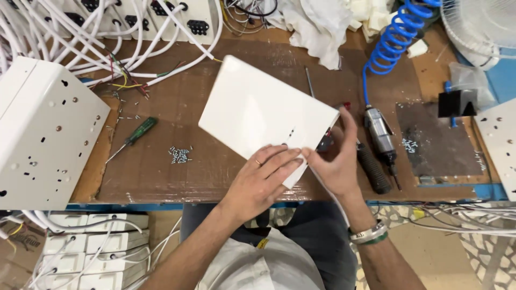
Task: The person assembles a white rectangular electrical enclosure at a workbench. They drill holes in the box with a power drill, tap it with a hammer, drive screws into the casing, thread a white cable through an opening, and fasten a small cover plate onto the box with a screwdriver.
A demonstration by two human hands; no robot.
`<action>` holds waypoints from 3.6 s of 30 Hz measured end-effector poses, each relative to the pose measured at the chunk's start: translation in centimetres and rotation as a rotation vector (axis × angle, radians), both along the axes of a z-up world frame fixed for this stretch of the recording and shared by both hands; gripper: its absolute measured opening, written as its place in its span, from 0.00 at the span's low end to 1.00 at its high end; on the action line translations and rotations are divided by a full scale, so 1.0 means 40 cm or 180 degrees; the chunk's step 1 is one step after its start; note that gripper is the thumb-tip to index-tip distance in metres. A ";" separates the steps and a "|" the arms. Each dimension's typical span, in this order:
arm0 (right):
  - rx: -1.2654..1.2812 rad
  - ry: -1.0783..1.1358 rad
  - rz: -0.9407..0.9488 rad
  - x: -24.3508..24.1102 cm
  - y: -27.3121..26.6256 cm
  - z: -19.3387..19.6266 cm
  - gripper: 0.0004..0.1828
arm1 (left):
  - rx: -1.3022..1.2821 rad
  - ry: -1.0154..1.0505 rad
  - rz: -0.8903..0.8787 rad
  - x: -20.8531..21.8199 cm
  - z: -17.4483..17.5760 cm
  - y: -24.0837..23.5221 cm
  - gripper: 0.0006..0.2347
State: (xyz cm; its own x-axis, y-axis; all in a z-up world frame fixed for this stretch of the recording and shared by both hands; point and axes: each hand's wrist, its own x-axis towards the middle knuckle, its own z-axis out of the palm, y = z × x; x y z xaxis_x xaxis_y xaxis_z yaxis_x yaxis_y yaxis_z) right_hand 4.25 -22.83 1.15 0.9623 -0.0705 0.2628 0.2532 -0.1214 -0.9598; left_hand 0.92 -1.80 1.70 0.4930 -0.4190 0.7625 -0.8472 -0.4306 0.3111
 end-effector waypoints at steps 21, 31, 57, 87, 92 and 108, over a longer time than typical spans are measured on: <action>-0.1331 -0.0579 -0.0489 -0.102 0.137 -0.040 0.59 | -0.1584 0.2105 0.0725 -0.093 -0.063 0.077 0.17; -0.1170 0.0016 -0.0392 -0.120 0.179 -0.049 0.58 | -0.1253 0.0626 0.0990 0.017 0.175 0.148 0.10; -0.1287 -0.0067 -0.0581 -0.130 0.192 -0.071 0.59 | 0.0076 0.0305 0.1198 0.172 0.197 0.070 0.05; -0.3531 0.0244 -0.1161 0.807 -0.270 -0.189 0.09 | -0.0119 0.0734 0.1295 0.181 0.204 0.059 0.02; -0.2698 -0.0439 -0.1548 0.603 -0.235 -0.100 0.10 | -0.0120 0.0671 0.1269 0.180 0.210 0.055 0.02; 0.1969 0.0848 0.0859 -0.024 -0.163 0.016 0.41 | -0.0231 0.0281 0.1439 0.151 0.145 0.072 0.03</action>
